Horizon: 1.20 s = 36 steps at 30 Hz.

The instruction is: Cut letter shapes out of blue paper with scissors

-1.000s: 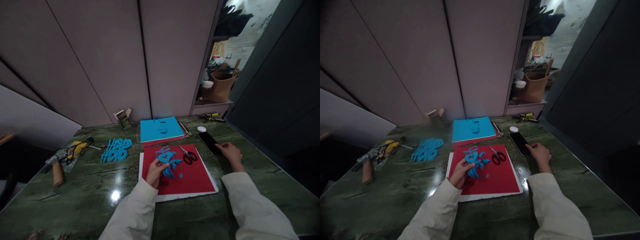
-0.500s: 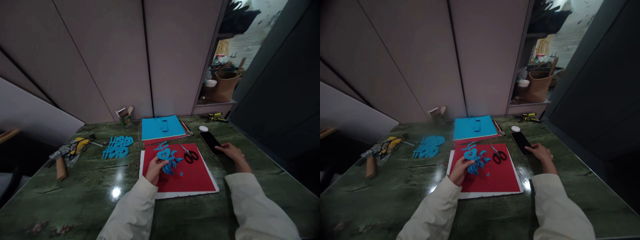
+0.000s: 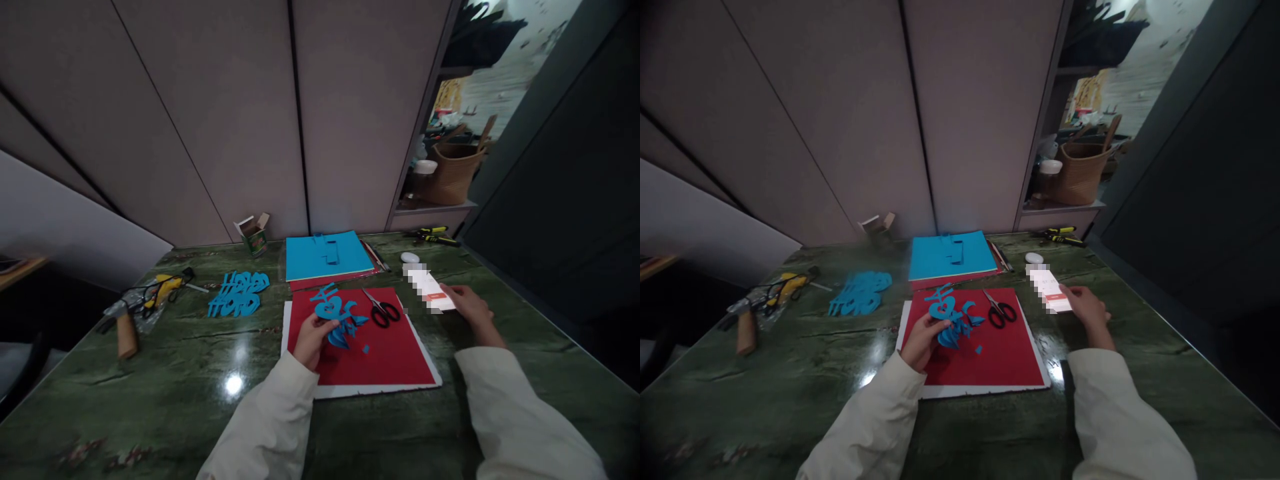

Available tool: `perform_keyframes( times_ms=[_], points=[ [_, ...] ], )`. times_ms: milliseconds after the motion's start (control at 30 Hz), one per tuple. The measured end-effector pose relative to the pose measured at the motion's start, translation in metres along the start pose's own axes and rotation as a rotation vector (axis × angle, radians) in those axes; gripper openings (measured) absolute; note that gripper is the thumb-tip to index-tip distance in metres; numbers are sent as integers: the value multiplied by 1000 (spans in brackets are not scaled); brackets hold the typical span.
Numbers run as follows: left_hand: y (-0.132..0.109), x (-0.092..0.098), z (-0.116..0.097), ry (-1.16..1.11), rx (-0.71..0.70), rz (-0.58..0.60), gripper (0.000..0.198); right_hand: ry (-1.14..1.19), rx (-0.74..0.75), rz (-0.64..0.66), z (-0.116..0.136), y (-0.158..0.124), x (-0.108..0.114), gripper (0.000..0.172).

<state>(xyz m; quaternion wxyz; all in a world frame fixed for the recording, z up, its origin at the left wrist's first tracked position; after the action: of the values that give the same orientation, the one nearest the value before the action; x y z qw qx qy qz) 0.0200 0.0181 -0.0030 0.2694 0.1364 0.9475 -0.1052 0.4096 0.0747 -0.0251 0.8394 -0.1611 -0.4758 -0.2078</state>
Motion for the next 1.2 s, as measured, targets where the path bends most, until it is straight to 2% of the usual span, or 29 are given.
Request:
perform_keyframes(
  times_ms=[100,133,200,300,333,367,433,600,733,767,833,900,967,1033,1067,1133,1200],
  points=[
    [2,3,0,28,-50,-62,30,13,36,-72,35,-29,-6,50],
    [3,4,-1,51,-79,-80,31,94,128,-66,54,-44,-10,47],
    [3,5,-2,115,-134,-103,31,356,398,170,95,-81,-23,41],
    [2,3,-3,229,-188,-122,31,597,681,660,145,-145,-45,42],
    [1,2,-3,271,-198,-120,31,617,733,740,155,-162,-50,47],
    [0,0,-3,316,-207,-112,30,625,749,766,161,-176,-55,50],
    [-2,-4,-2,402,-218,-89,30,624,717,738,164,-190,-62,46],
    [-5,-9,2,405,-187,-25,28,605,693,671,160,-185,-70,16],
    [-1,-7,5,219,-98,-19,37,576,749,624,157,-164,-56,13],
    [0,-5,5,180,-99,-35,38,553,743,545,150,-153,-48,14],
    [2,-2,4,131,-118,-80,37,444,670,290,125,-124,-29,15],
    [2,0,3,96,-119,-118,36,235,538,24,88,-91,-11,16],
    [2,2,2,54,-96,-134,36,12,336,-133,47,-62,2,20],
    [2,2,2,20,-71,-136,37,-111,194,-176,14,-44,8,24],
    [2,1,2,10,-61,-132,37,-149,174,-171,3,-39,8,24],
    [1,1,2,2,-47,-128,38,-168,180,-155,-6,-35,6,23],
    [1,1,1,1,-41,-130,39,-171,203,-141,-4,-36,3,22]
  ],
)
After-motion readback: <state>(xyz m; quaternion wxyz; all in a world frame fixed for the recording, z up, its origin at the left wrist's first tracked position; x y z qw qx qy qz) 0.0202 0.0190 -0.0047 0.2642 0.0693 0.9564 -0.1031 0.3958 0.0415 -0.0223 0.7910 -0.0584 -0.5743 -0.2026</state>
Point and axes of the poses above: each hand's wrist, its own y-axis towards the middle knuckle, its own x-axis out of the back of the hand, z = x × y, the point moved 2 cm from there along y, towards the middle knuckle, and after that the axes turned 13 degrees about z, right-handed, at the moved point
